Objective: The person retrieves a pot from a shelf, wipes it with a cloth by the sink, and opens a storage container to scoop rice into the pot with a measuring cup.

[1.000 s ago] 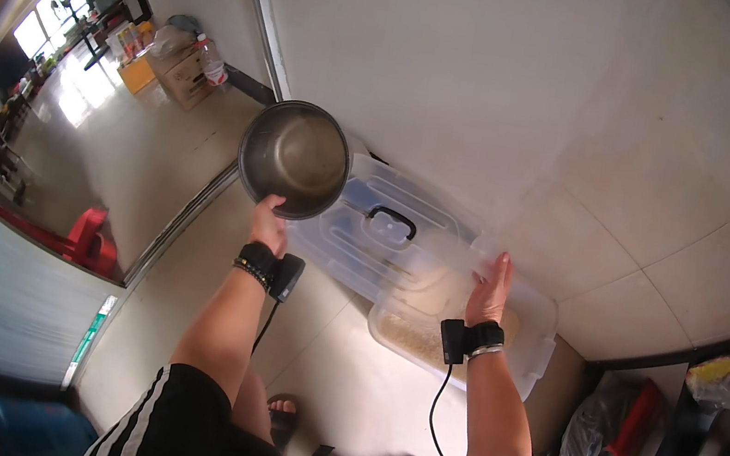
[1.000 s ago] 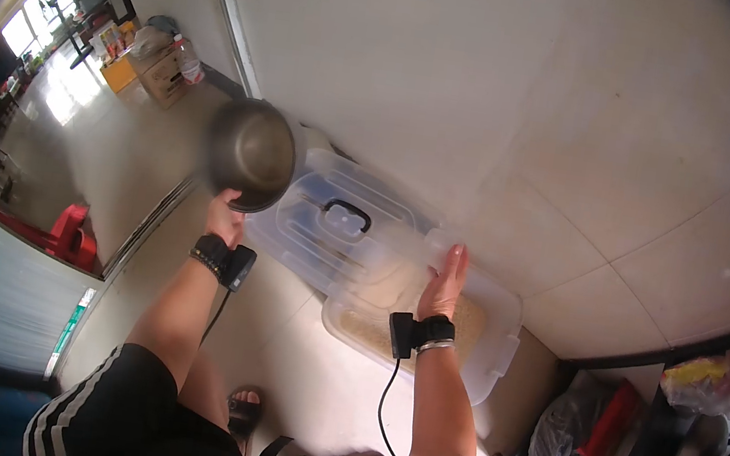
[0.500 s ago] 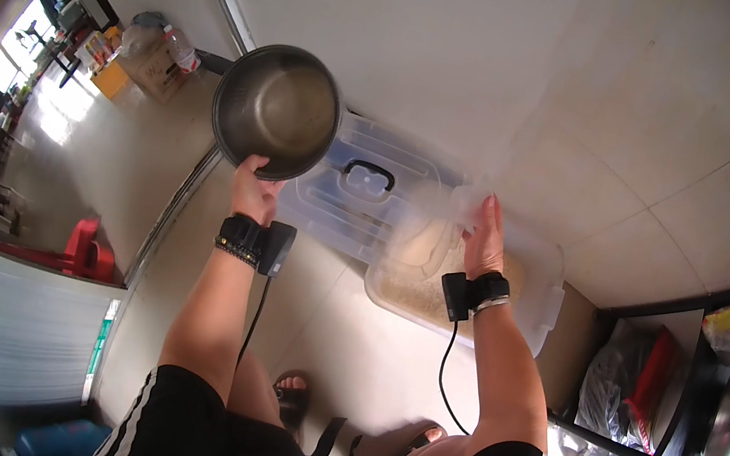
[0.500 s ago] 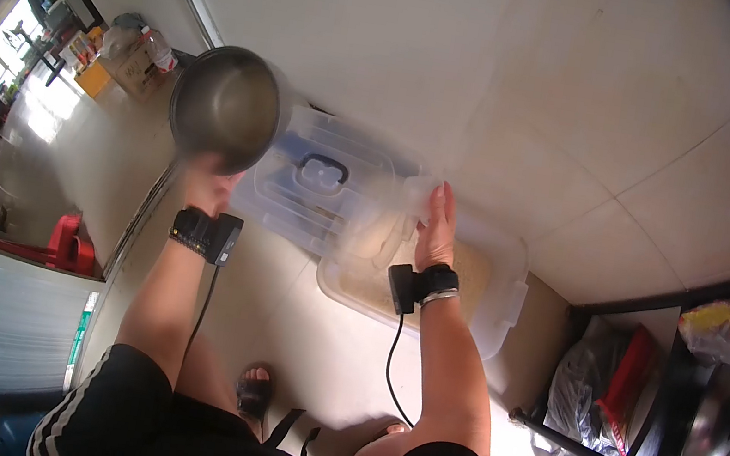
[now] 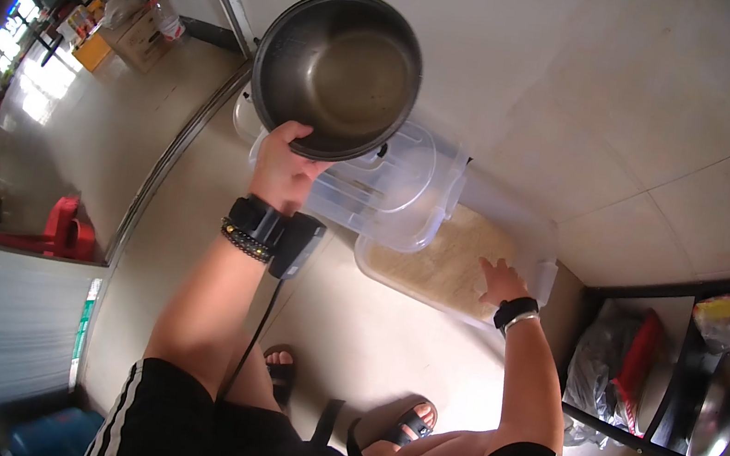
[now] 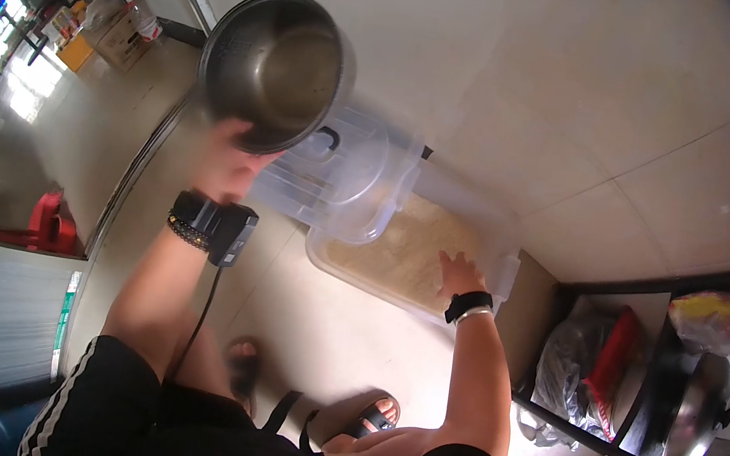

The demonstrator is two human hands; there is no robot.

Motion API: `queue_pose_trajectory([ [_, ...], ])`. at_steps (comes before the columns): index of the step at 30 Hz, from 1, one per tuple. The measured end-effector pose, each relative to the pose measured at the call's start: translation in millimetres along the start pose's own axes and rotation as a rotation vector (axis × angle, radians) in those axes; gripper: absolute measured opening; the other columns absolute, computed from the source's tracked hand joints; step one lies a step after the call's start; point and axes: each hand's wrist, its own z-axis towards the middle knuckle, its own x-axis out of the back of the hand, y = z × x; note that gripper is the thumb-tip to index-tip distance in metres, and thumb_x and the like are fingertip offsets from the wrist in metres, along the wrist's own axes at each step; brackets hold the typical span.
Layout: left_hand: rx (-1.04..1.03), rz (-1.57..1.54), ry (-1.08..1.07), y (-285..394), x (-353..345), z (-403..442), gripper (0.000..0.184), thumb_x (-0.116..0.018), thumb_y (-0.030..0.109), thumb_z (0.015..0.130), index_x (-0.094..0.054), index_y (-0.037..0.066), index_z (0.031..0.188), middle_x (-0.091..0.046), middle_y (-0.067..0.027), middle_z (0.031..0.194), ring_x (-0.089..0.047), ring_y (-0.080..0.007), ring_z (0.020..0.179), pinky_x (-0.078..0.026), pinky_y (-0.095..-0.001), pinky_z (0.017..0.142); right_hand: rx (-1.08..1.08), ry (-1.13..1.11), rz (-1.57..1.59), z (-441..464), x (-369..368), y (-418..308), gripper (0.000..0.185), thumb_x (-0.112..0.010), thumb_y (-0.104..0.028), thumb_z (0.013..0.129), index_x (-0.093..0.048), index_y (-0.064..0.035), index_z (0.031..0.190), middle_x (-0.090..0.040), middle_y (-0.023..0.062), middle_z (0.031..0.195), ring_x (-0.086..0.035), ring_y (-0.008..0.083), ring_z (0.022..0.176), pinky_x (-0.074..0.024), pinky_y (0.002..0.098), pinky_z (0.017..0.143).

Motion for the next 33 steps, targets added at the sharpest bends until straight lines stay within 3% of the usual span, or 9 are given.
queue_pose_trajectory([
  [4,-0.003,-0.013,0.037,-6,-8,-5,0.017,-0.046,0.004,0.081,-0.052,-0.004,0.095,-0.058,-0.0163,0.101,-0.057,-0.0291,0.096,-0.046,-0.0420,0.087,0.153,-0.242,0.141,18,-2,-8,0.075,-0.075,-0.025,0.066,-0.038,-0.0133,0.130,-0.042,0.0230,0.127,-0.050,0.0367,0.108,-0.0410,0.0418,0.092],
  [5,-0.002,-0.003,0.025,-6,-3,-2,0.017,-0.046,0.004,0.081,-0.052,-0.004,0.095,-0.058,-0.0159,0.101,-0.057,-0.0286,0.096,-0.046,-0.0415,0.087,0.141,-0.213,0.240,18,-5,-8,0.057,-0.067,-0.024,0.073,-0.047,-0.0121,0.125,-0.050,0.0213,0.119,-0.051,0.0355,0.106,-0.0412,0.0421,0.090],
  [8,0.009,0.009,0.014,-6,8,5,0.017,-0.047,0.005,0.081,-0.052,-0.004,0.095,-0.058,-0.0148,0.102,-0.057,-0.0276,0.096,-0.045,-0.0399,0.087,0.166,-0.129,0.228,34,-22,-2,0.040,-0.063,-0.024,0.075,-0.057,-0.0126,0.112,-0.058,0.0163,0.105,-0.055,0.0315,0.101,-0.0433,0.0401,0.086],
  [11,0.023,-0.008,0.044,-5,3,2,0.018,-0.047,0.005,0.081,-0.052,-0.003,0.096,-0.058,-0.0143,0.102,-0.056,-0.0271,0.097,-0.045,-0.0393,0.087,0.126,0.179,0.128,44,-27,-4,0.019,-0.061,-0.018,0.074,-0.066,-0.0115,0.091,-0.063,0.0119,0.093,-0.059,0.0293,0.090,-0.0464,0.0386,0.078],
  [14,-0.011,0.043,0.020,-4,1,-1,0.018,-0.047,0.005,0.081,-0.052,-0.003,0.096,-0.058,-0.0142,0.103,-0.056,-0.0269,0.098,-0.045,-0.0393,0.087,0.186,0.184,0.338,50,-10,-17,0.009,-0.059,-0.016,0.074,-0.066,-0.0127,0.079,-0.064,0.0093,0.088,-0.059,0.0284,0.089,-0.0468,0.0397,0.075],
  [20,-0.117,0.162,0.043,6,-15,-19,0.019,-0.047,0.005,0.081,-0.052,-0.004,0.097,-0.057,-0.0148,0.103,-0.055,-0.0272,0.099,-0.044,-0.0390,0.088,0.379,-0.022,0.186,78,-14,-46,0.007,-0.061,-0.016,0.071,-0.066,-0.0159,0.076,-0.064,0.0078,0.081,-0.060,0.0275,0.082,-0.0471,0.0388,0.071],
  [23,-0.192,0.200,-0.014,16,-10,-21,0.020,-0.046,0.004,0.081,-0.052,-0.005,0.098,-0.057,-0.0153,0.104,-0.055,-0.0281,0.099,-0.044,-0.0394,0.088,0.445,-0.014,0.030,96,-29,-45,0.007,-0.062,-0.014,0.069,-0.065,-0.0159,0.075,-0.064,0.0074,0.080,-0.060,0.0278,0.080,-0.0473,0.0385,0.069],
  [33,-0.130,0.048,-0.073,18,-9,0,0.025,-0.044,0.005,0.081,-0.048,-0.006,0.103,-0.056,-0.0160,0.108,-0.056,-0.0310,0.098,-0.045,-0.0436,0.088,0.447,-0.035,0.230,99,-45,-42,0.007,-0.064,-0.013,0.066,-0.062,-0.0125,0.072,-0.062,0.0087,0.076,-0.059,0.0284,0.077,-0.0467,0.0387,0.066],
])
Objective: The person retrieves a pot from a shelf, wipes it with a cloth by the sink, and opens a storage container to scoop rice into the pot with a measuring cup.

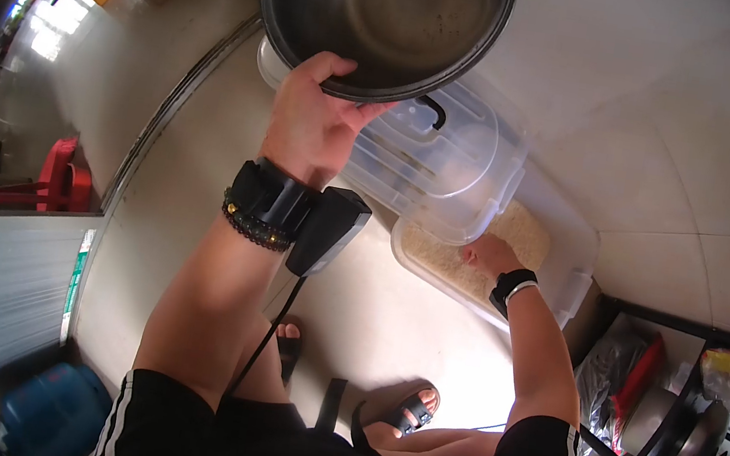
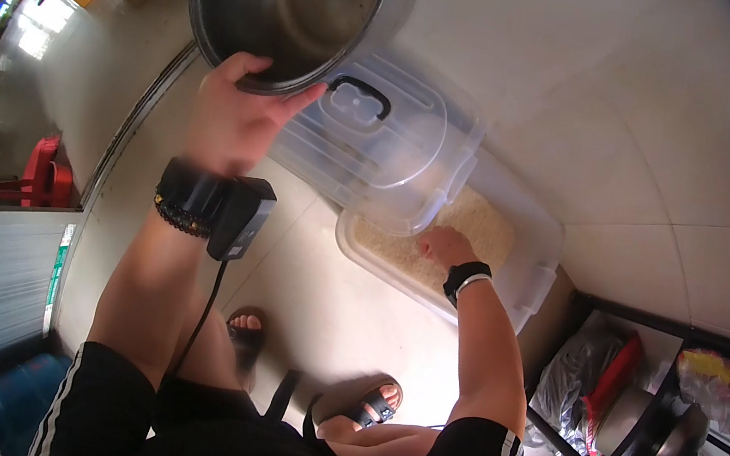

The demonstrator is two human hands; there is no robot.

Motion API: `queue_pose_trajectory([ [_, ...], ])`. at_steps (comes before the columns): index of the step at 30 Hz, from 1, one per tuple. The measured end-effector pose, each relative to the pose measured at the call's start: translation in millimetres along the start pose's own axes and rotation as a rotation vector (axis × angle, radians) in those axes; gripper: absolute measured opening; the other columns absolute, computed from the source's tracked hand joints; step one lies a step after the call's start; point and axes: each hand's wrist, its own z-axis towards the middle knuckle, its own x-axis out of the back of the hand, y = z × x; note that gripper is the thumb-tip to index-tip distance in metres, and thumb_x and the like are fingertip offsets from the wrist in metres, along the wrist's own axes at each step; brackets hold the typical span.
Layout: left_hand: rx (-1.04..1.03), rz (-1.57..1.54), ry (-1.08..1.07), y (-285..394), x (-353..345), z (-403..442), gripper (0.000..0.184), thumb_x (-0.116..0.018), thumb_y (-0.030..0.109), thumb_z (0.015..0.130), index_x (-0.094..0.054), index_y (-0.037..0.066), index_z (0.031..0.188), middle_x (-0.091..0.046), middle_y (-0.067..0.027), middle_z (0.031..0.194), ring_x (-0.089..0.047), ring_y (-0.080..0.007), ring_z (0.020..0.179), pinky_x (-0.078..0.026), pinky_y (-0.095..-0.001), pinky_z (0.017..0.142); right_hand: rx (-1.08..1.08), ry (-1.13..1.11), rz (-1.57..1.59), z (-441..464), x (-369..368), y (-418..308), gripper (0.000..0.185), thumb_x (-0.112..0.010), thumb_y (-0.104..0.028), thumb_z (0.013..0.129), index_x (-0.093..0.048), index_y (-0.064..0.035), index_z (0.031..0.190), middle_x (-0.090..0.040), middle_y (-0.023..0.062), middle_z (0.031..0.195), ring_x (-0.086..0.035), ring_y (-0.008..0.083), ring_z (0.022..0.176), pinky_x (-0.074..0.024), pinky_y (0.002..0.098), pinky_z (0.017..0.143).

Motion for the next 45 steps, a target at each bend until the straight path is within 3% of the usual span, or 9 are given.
queue_pose_trajectory([
  [3,-0.003,-0.011,-0.019,-4,3,1,0.021,-0.052,-0.006,0.078,-0.047,-0.011,0.097,-0.056,-0.0200,0.109,-0.056,-0.0274,0.099,-0.047,-0.0391,0.090,0.040,0.064,-0.075,-4,-2,-3,0.006,-0.064,-0.015,0.066,-0.061,-0.0116,0.069,-0.062,0.0090,0.075,-0.059,0.0290,0.076,-0.0467,0.0389,0.066],
  [12,-0.009,0.051,0.027,-6,3,6,0.021,-0.045,0.004,0.081,-0.050,-0.006,0.098,-0.057,-0.0151,0.103,-0.057,-0.0298,0.096,-0.046,-0.0422,0.088,-0.060,0.046,-0.012,2,-7,6,0.008,-0.064,-0.018,0.067,-0.062,-0.0106,0.067,-0.063,0.0107,0.074,-0.060,0.0294,0.073,-0.0471,0.0395,0.066],
  [15,-0.016,0.009,0.016,-8,6,8,0.019,-0.045,0.003,0.081,-0.051,-0.006,0.097,-0.057,-0.0152,0.102,-0.057,-0.0293,0.096,-0.046,-0.0420,0.088,-0.068,0.199,0.155,-4,4,9,0.007,-0.064,-0.016,0.069,-0.064,-0.0086,0.068,-0.062,0.0099,0.068,-0.061,0.0239,0.068,-0.0475,0.0339,0.062],
  [18,-0.021,0.022,0.008,-11,5,5,0.018,-0.045,0.003,0.082,-0.051,-0.006,0.097,-0.057,-0.0155,0.101,-0.057,-0.0292,0.096,-0.045,-0.0421,0.088,-0.371,0.079,0.646,-32,50,-9,0.010,-0.062,-0.014,0.076,-0.065,-0.0050,0.073,-0.061,0.0066,0.067,-0.060,0.0164,0.067,-0.0468,0.0273,0.059],
  [20,-0.016,0.036,-0.022,-14,8,6,0.018,-0.045,0.002,0.082,-0.051,-0.006,0.097,-0.057,-0.0158,0.101,-0.056,-0.0294,0.096,-0.045,-0.0422,0.089,-0.369,0.119,0.961,-52,61,-10,0.015,-0.060,-0.016,0.082,-0.063,-0.0020,0.078,-0.061,0.0050,0.069,-0.059,0.0132,0.067,-0.0459,0.0245,0.058],
  [24,0.030,0.034,-0.075,-20,15,11,0.018,-0.045,0.001,0.082,-0.051,-0.006,0.097,-0.057,-0.0162,0.102,-0.055,-0.0298,0.098,-0.044,-0.0425,0.090,-0.278,0.194,1.434,-94,79,-22,0.019,-0.055,-0.018,0.088,-0.061,0.0003,0.087,-0.061,0.0047,0.074,-0.058,0.0120,0.067,-0.0455,0.0239,0.058],
  [30,0.028,0.217,-0.033,-21,8,-2,0.018,-0.047,0.004,0.081,-0.052,-0.003,0.098,-0.057,-0.0142,0.104,-0.055,-0.0278,0.098,-0.042,-0.0396,0.092,-0.127,0.301,1.801,-133,94,-50,0.020,-0.049,-0.019,0.092,-0.057,-0.0031,0.085,-0.058,0.0049,0.077,-0.055,0.0140,0.071,-0.0442,0.0252,0.063],
  [35,0.262,-0.171,-0.010,-17,10,1,0.027,-0.046,0.005,0.081,-0.050,-0.002,0.106,-0.055,-0.0136,0.111,-0.053,-0.0275,0.105,-0.040,-0.0388,0.094,0.037,0.341,1.882,-140,96,-55,0.023,-0.049,-0.020,0.092,-0.058,0.0011,0.097,-0.062,0.0086,0.086,-0.059,0.0179,0.079,-0.0465,0.0284,0.070],
  [45,0.114,0.145,-0.114,-23,-4,-8,0.034,-0.043,0.005,0.081,-0.045,-0.003,0.114,-0.053,-0.0150,0.116,-0.050,-0.0288,0.109,-0.039,-0.0414,0.095,0.164,0.355,1.922,-159,117,-86,0.027,-0.050,-0.018,0.091,-0.057,0.0040,0.105,-0.063,0.0125,0.095,-0.061,0.0209,0.087,-0.0479,0.0294,0.074],
])
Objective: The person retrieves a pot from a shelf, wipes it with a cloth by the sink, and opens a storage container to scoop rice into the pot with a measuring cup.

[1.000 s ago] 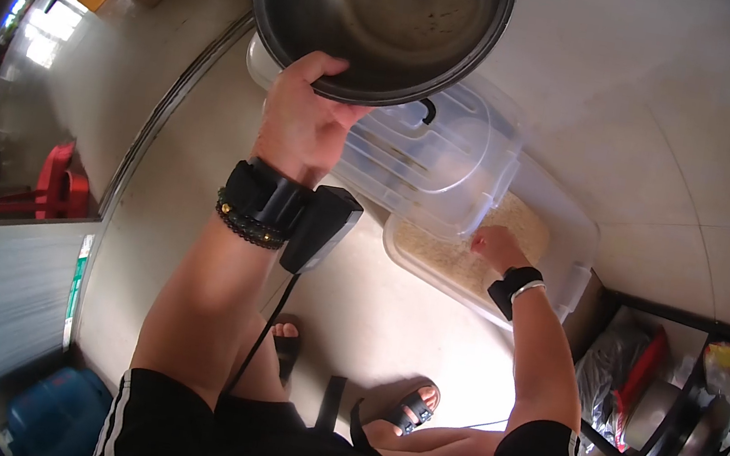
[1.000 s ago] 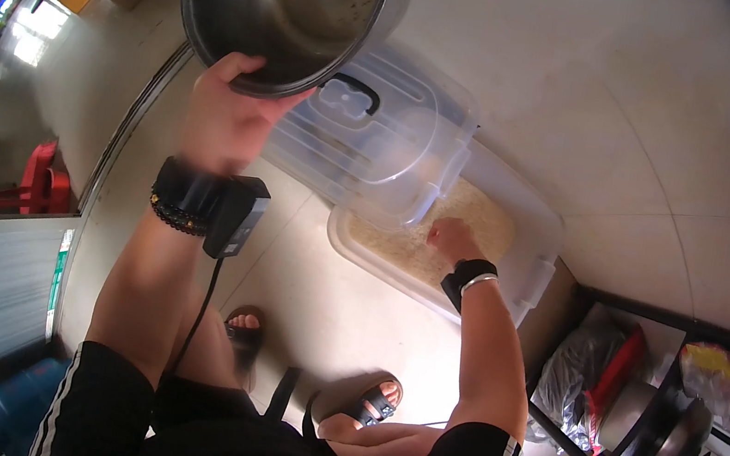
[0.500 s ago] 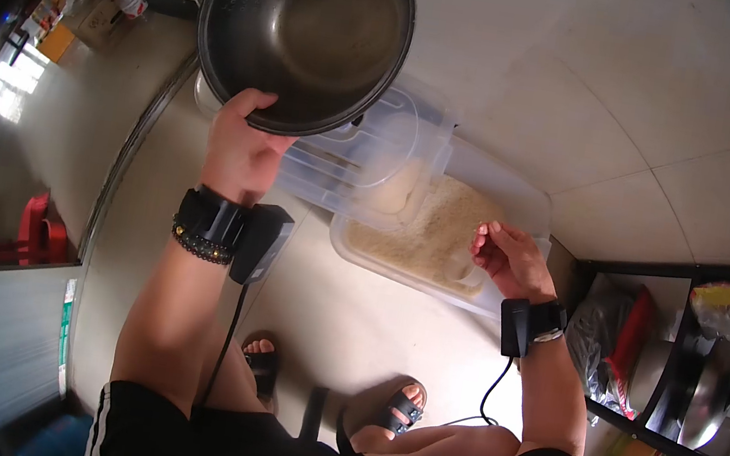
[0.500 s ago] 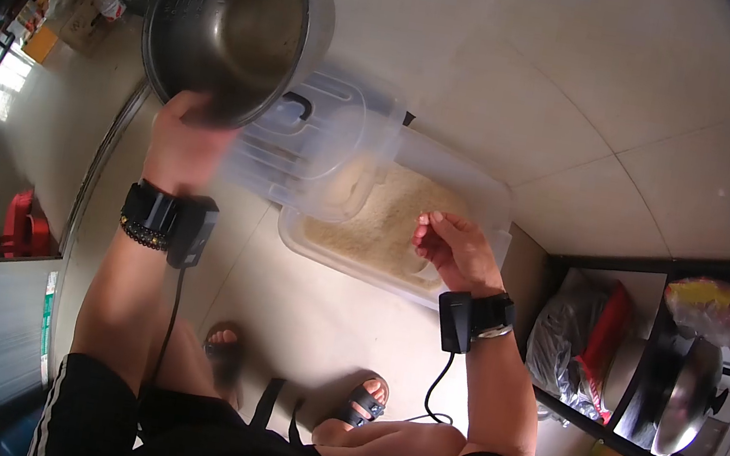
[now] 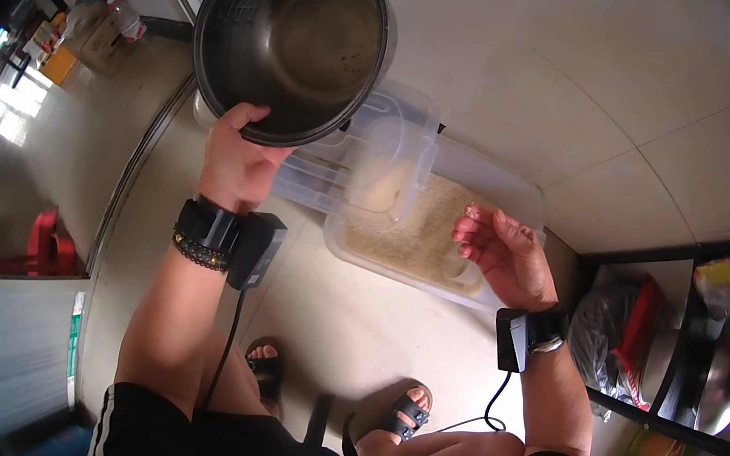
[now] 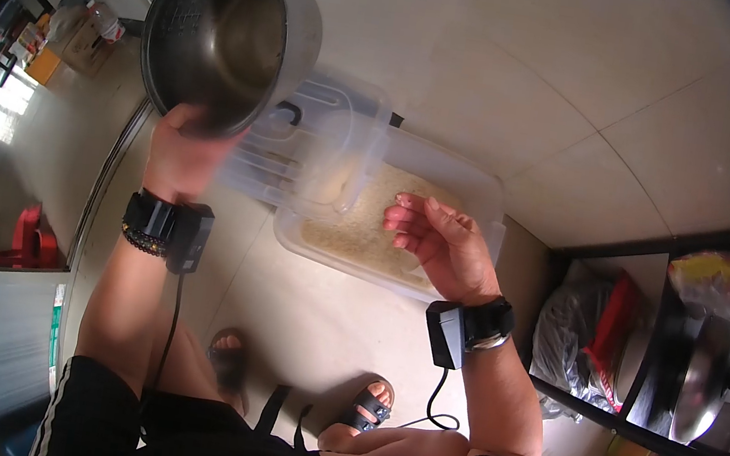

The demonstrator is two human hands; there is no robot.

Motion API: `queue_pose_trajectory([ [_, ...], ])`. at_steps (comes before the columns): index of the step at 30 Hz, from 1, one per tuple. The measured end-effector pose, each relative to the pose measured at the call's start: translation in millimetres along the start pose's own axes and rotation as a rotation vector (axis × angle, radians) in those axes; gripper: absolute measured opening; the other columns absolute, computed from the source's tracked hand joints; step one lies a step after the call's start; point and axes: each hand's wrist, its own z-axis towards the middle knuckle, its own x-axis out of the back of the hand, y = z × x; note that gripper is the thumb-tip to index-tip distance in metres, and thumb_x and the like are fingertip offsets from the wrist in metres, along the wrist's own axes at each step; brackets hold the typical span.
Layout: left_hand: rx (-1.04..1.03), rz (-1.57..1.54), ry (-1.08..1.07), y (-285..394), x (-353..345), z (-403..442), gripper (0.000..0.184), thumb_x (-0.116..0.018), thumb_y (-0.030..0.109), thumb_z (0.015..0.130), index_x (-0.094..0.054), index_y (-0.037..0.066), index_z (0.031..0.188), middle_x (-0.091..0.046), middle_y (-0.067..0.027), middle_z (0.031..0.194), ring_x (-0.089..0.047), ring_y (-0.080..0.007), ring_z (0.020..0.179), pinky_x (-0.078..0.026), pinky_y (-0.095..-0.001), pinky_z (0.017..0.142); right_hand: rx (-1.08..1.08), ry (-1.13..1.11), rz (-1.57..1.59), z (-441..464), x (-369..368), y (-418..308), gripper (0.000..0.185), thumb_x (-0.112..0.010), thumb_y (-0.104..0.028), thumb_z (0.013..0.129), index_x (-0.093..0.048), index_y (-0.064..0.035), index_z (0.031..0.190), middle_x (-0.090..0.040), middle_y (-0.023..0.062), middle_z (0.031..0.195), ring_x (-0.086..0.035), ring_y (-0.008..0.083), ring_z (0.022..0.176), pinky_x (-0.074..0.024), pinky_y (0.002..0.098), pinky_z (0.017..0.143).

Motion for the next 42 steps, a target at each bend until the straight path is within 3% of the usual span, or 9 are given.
queue_pose_trajectory([
  [13,-0.009,-0.014,0.025,2,-13,-11,0.031,-0.044,0.004,0.080,-0.047,-0.002,0.110,-0.055,-0.0127,0.112,-0.052,-0.0282,0.105,-0.041,-0.0401,0.093,0.241,0.161,-0.461,3,18,-21,0.015,-0.057,-0.014,0.085,-0.065,-0.0024,0.084,-0.066,0.0084,0.081,-0.064,0.0180,0.074,-0.0489,0.0284,0.059],
  [15,0.000,0.006,0.027,-1,-11,-12,0.030,-0.044,0.004,0.080,-0.048,-0.002,0.109,-0.055,-0.0132,0.111,-0.053,-0.0282,0.104,-0.041,-0.0395,0.092,-0.029,0.572,-1.849,27,88,23,0.012,-0.057,-0.011,0.080,-0.067,-0.0051,0.078,-0.067,0.0116,0.084,-0.065,0.0227,0.072,-0.0497,0.0318,0.055],
  [16,-0.003,0.042,0.020,-2,-6,-8,0.029,-0.045,0.004,0.081,-0.048,-0.002,0.109,-0.055,-0.0137,0.110,-0.053,-0.0283,0.103,-0.042,-0.0392,0.092,0.067,0.424,-2.526,26,95,36,0.012,-0.056,-0.009,0.075,-0.068,-0.0067,0.074,-0.066,0.0140,0.083,-0.065,0.0266,0.072,-0.0503,0.0350,0.054],
  [21,-0.247,1.080,0.018,-5,-4,-16,0.023,-0.049,0.003,0.082,-0.049,-0.004,0.103,-0.056,-0.0165,0.107,-0.054,-0.0262,0.103,-0.042,-0.0380,0.093,0.207,0.437,-1.444,15,91,3,0.012,-0.058,-0.010,0.076,-0.066,-0.0011,0.075,-0.058,0.0046,0.061,-0.056,0.0127,0.057,-0.0438,0.0266,0.051],
  [25,0.053,-0.063,0.086,1,-8,-7,0.025,-0.054,-0.006,0.078,-0.048,-0.004,0.102,-0.055,-0.0163,0.108,-0.055,-0.0237,0.101,-0.044,-0.0352,0.089,0.182,0.443,-0.935,-9,93,-35,0.014,-0.058,-0.013,0.083,-0.065,-0.0007,0.082,-0.052,-0.0025,0.060,-0.042,0.0067,0.052,-0.0354,0.0212,0.049],
  [27,-0.136,0.370,-0.058,-4,7,-11,0.023,-0.051,0.000,0.080,-0.049,-0.004,0.103,-0.056,-0.0162,0.109,-0.055,-0.0256,0.101,-0.043,-0.0369,0.090,0.177,0.509,-0.713,-21,117,-47,0.015,-0.059,-0.015,0.084,-0.065,-0.0016,0.087,-0.053,-0.0017,0.062,-0.046,0.0076,0.053,-0.0375,0.0207,0.050],
  [32,0.091,-0.183,0.032,-1,6,-2,0.028,-0.047,0.007,0.081,-0.048,-0.003,0.107,-0.056,-0.0141,0.111,-0.055,-0.0270,0.102,-0.042,-0.0399,0.090,0.143,0.611,-0.344,-66,180,-55,0.028,-0.060,-0.029,0.086,-0.062,-0.0044,0.099,-0.060,0.0022,0.078,-0.055,0.0097,0.068,-0.0434,0.0229,0.056],
  [36,0.093,-0.203,0.113,4,-13,-8,0.032,-0.047,0.007,0.080,-0.048,-0.002,0.111,-0.055,-0.0129,0.113,-0.053,-0.0273,0.104,-0.041,-0.0400,0.092,0.097,0.658,-0.234,-81,203,-51,0.035,-0.053,-0.038,0.089,-0.061,-0.0066,0.103,-0.061,0.0029,0.086,-0.056,0.0130,0.075,-0.0455,0.0280,0.064],
  [42,0.086,-0.199,0.127,4,-8,-7,0.034,-0.046,0.007,0.080,-0.047,-0.001,0.113,-0.054,-0.0128,0.114,-0.053,-0.0279,0.105,-0.040,-0.0404,0.093,0.011,0.812,-0.368,-88,227,-43,0.031,-0.057,-0.026,0.085,-0.057,-0.0094,0.112,-0.062,0.0033,0.094,-0.057,0.0139,0.084,-0.0451,0.0298,0.069],
])
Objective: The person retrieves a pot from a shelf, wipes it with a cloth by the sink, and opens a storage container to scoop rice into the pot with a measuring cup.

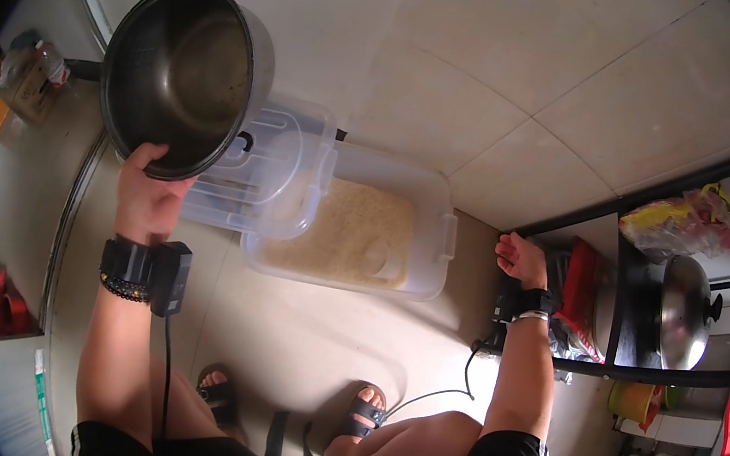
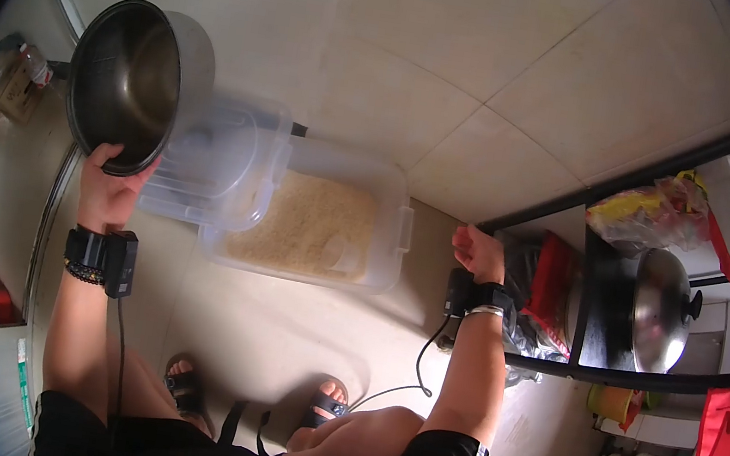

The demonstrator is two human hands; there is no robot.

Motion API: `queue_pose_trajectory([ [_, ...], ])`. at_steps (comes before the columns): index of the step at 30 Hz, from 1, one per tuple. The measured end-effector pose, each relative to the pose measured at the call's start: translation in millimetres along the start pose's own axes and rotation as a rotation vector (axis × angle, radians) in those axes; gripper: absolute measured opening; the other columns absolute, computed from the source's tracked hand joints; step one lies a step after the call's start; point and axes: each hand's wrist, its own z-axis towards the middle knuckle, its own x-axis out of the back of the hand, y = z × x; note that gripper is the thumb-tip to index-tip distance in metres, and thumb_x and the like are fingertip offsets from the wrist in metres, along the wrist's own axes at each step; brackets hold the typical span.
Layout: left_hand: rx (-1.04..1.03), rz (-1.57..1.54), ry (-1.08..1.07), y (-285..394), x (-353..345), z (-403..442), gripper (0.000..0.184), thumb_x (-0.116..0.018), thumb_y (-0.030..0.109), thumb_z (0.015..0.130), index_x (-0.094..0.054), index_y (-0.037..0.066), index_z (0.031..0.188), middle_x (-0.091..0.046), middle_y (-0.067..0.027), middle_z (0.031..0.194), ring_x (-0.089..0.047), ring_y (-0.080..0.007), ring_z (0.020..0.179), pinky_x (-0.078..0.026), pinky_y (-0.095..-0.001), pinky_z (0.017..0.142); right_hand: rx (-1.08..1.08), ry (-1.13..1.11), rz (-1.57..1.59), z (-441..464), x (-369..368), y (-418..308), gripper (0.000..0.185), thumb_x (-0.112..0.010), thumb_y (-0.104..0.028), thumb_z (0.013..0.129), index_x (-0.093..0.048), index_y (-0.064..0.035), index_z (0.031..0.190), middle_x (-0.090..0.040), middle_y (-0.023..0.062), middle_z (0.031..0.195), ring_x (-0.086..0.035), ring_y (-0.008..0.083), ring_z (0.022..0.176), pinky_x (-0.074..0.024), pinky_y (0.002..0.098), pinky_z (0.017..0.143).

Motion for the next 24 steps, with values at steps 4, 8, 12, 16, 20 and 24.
queue_pose_trajectory([
  [4,-0.002,-0.017,0.027,1,-4,-4,0.033,-0.047,0.007,0.080,-0.048,-0.002,0.111,-0.054,-0.0135,0.114,-0.053,-0.0285,0.105,-0.041,-0.0410,0.093,0.159,0.269,-0.734,8,1,34,0.041,-0.057,-0.008,0.077,-0.052,-0.0117,0.118,-0.061,0.0112,0.094,-0.058,0.0255,0.089,-0.0469,0.0390,0.075],
  [8,0.051,-0.062,0.005,4,7,3,0.043,-0.045,0.004,0.078,-0.042,0.000,0.121,-0.051,-0.0148,0.119,-0.050,-0.0322,0.109,-0.040,-0.0475,0.096,0.304,0.509,-1.480,21,4,78,0.028,-0.053,-0.013,0.079,-0.060,-0.0078,0.106,-0.063,0.0189,0.094,-0.058,0.0384,0.092,-0.0471,0.0459,0.080],
  [12,0.015,-0.008,0.033,2,6,2,0.038,-0.045,0.005,0.079,-0.043,-0.003,0.116,-0.053,-0.0155,0.116,-0.051,-0.0314,0.107,-0.040,-0.0463,0.096,0.069,0.514,-1.415,-1,-19,42,0.027,-0.055,-0.029,0.081,-0.066,-0.0061,0.092,-0.063,0.0210,0.095,-0.059,0.0361,0.093,-0.0484,0.0447,0.077],
  [16,-0.003,0.019,0.042,1,-5,-1,0.031,-0.046,0.007,0.080,-0.047,-0.004,0.110,-0.056,-0.0154,0.111,-0.055,-0.0286,0.102,-0.043,-0.0414,0.091,0.103,0.637,-1.401,-13,-41,25,0.035,-0.053,-0.037,0.083,-0.066,-0.0049,0.084,-0.064,0.0173,0.091,-0.061,0.0341,0.088,-0.0489,0.0453,0.073],
  [20,-0.006,0.050,0.059,0,-9,-3,0.032,-0.046,0.010,0.082,-0.046,-0.003,0.111,-0.056,-0.0147,0.112,-0.055,-0.0279,0.101,-0.044,-0.0411,0.090,0.873,0.664,-1.258,4,-65,21,0.034,-0.048,-0.034,0.086,-0.066,-0.0055,0.080,-0.064,0.0144,0.082,-0.061,0.0336,0.078,-0.0492,0.0435,0.067],
  [24,0.018,0.061,0.030,-3,-3,2,0.033,-0.046,0.013,0.083,-0.046,-0.002,0.113,-0.055,-0.0143,0.113,-0.054,-0.0280,0.102,-0.043,-0.0420,0.092,0.574,0.042,-1.195,-13,-144,8,0.021,-0.053,-0.020,0.083,-0.061,-0.0046,0.094,-0.060,0.0191,0.093,-0.058,0.0357,0.084,-0.0462,0.0442,0.074],
])
